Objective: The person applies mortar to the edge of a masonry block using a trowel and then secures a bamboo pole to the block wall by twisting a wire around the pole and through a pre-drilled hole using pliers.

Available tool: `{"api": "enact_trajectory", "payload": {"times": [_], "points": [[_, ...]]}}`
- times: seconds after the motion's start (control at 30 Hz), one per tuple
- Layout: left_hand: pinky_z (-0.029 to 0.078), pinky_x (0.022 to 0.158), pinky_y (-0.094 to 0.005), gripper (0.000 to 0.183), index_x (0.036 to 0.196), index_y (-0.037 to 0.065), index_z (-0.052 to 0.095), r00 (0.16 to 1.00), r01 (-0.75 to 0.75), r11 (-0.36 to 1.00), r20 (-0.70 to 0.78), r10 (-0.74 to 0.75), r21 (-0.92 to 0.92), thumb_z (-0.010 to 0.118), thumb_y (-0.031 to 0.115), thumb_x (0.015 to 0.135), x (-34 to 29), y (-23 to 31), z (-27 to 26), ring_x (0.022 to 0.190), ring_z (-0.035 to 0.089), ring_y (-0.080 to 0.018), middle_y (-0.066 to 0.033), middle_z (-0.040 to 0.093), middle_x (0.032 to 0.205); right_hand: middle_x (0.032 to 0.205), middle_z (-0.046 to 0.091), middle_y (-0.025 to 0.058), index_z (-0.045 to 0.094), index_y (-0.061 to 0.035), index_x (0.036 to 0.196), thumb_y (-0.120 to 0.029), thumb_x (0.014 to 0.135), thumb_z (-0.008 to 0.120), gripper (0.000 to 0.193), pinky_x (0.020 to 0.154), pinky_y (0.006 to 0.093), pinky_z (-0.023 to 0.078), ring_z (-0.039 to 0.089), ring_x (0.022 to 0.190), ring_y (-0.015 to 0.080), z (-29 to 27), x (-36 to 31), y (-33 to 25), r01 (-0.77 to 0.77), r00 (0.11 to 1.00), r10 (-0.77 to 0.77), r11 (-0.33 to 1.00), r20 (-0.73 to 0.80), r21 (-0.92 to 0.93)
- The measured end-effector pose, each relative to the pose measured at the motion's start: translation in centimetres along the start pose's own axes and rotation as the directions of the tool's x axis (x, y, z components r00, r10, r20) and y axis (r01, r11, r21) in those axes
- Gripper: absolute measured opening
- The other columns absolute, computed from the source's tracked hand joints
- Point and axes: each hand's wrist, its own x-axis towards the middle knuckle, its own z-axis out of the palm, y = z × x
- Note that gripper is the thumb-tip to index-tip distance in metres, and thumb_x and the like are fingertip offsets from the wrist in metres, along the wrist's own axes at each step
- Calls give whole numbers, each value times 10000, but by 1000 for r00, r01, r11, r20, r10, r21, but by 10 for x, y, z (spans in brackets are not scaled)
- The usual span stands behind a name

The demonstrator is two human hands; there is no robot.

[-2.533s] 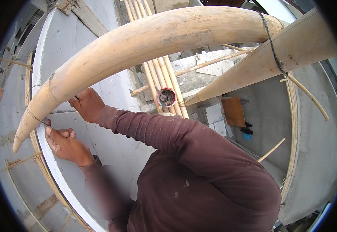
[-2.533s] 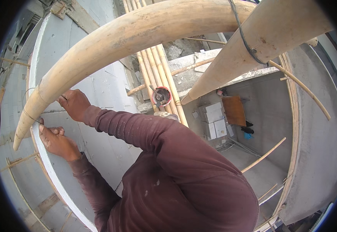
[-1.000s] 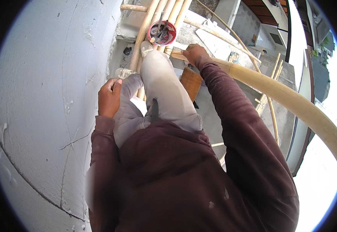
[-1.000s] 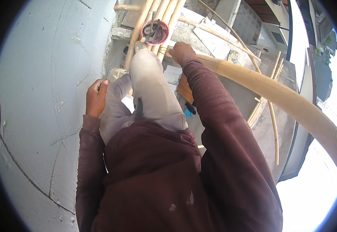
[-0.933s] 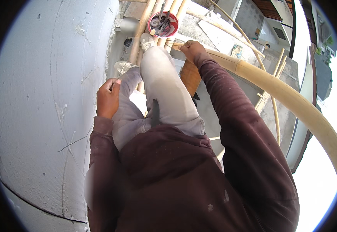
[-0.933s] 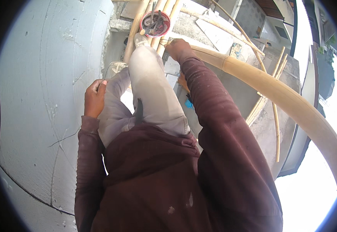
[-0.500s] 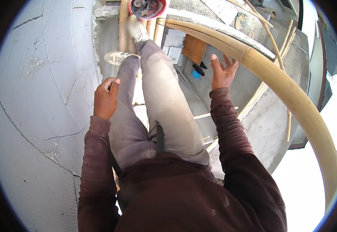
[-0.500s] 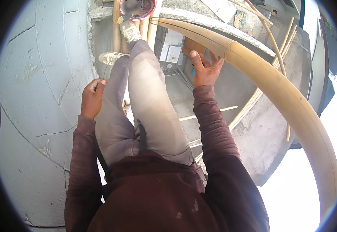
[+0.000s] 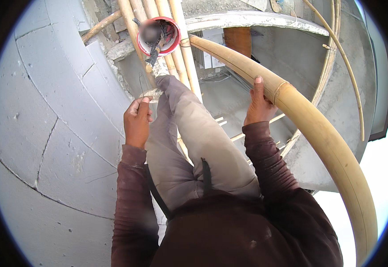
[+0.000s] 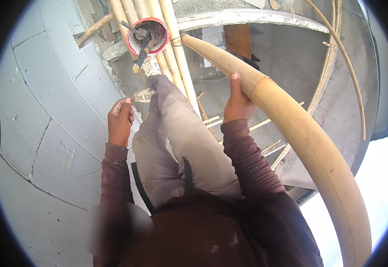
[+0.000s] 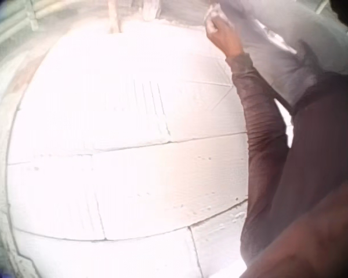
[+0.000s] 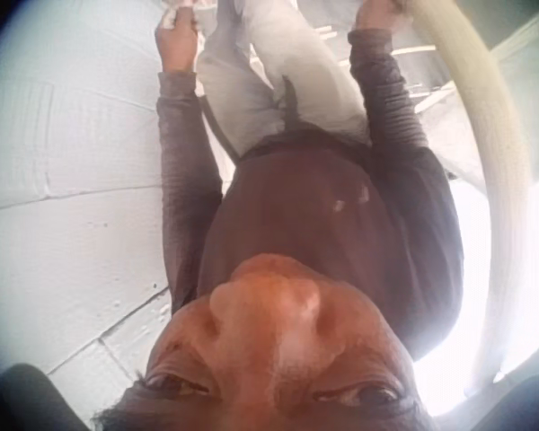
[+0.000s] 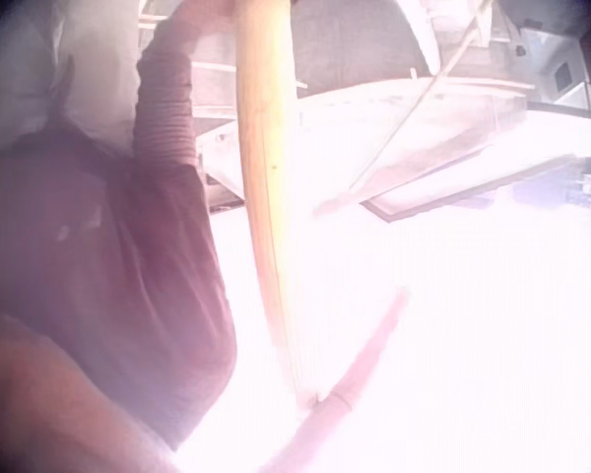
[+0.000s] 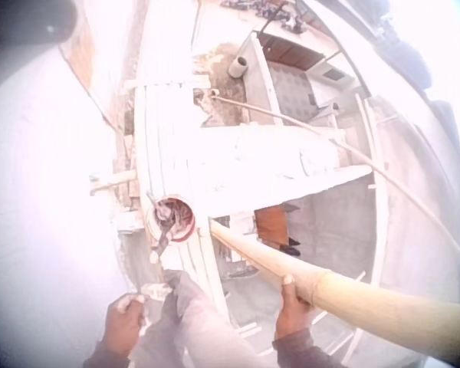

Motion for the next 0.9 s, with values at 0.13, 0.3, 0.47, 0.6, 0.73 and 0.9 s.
{"api": "enact_trajectory", "payload": {"times": [0.13,0.3,0.47,0.6,0.73,0.9], "points": [[318,511,-163,314,1144,58,633,1000,21,989,24,-18,-149,548,317,988,25,62,2,616,438,-20,52,481,743,1161,601,72,523,-11,1232,-187,854,762,480,939,315,450,568,1070,170,6,-11,-22,-34,999,35,997,15,-66],[310,502,-157,324,1158,50,625,994,-87,989,54,94,-117,544,318,993,71,148,13,609,424,-9,58,479,742,1285,549,123,419,14,1369,-141,870,732,610,1009,332,421,537,1174,203,2,-9,-20,-182,983,182,979,-7,-90],[312,500,-156,318,1179,52,620,974,-200,978,93,205,-53,533,299,999,94,224,14,610,418,-4,67,478,748,1354,493,130,367,0,1424,-157,880,709,661,1061,360,377,471,1253,219,-2,-9,-19,-150,983,170,957,63,-247],[309,501,-159,319,1189,47,616,964,-256,964,95,250,67,534,288,996,98,270,25,613,418,-5,67,475,750,1344,490,145,365,-1,1422,-140,872,707,662,1061,370,382,468,1249,226,1,-6,-24,-151,985,164,970,49,-191],[303,502,-164,315,1179,47,623,961,-261,954,133,243,148,540,285,990,114,294,38,608,412,-12,62,471,749,1331,491,154,361,3,1420,-130,860,712,674,1052,372,387,477,1232,236,2,-2,-32,-180,982,185,973,28,-144],[307,492,-171,317,1171,53,627,963,-258,932,151,225,255,540,297,989,140,325,42,600,409,-17,60,463,740,1386,464,178,420,11,1389,-146,839,717,644,1077,405,353,449,1280,302,-1,2,-43,-122,989,140,959,52,-256]]}}
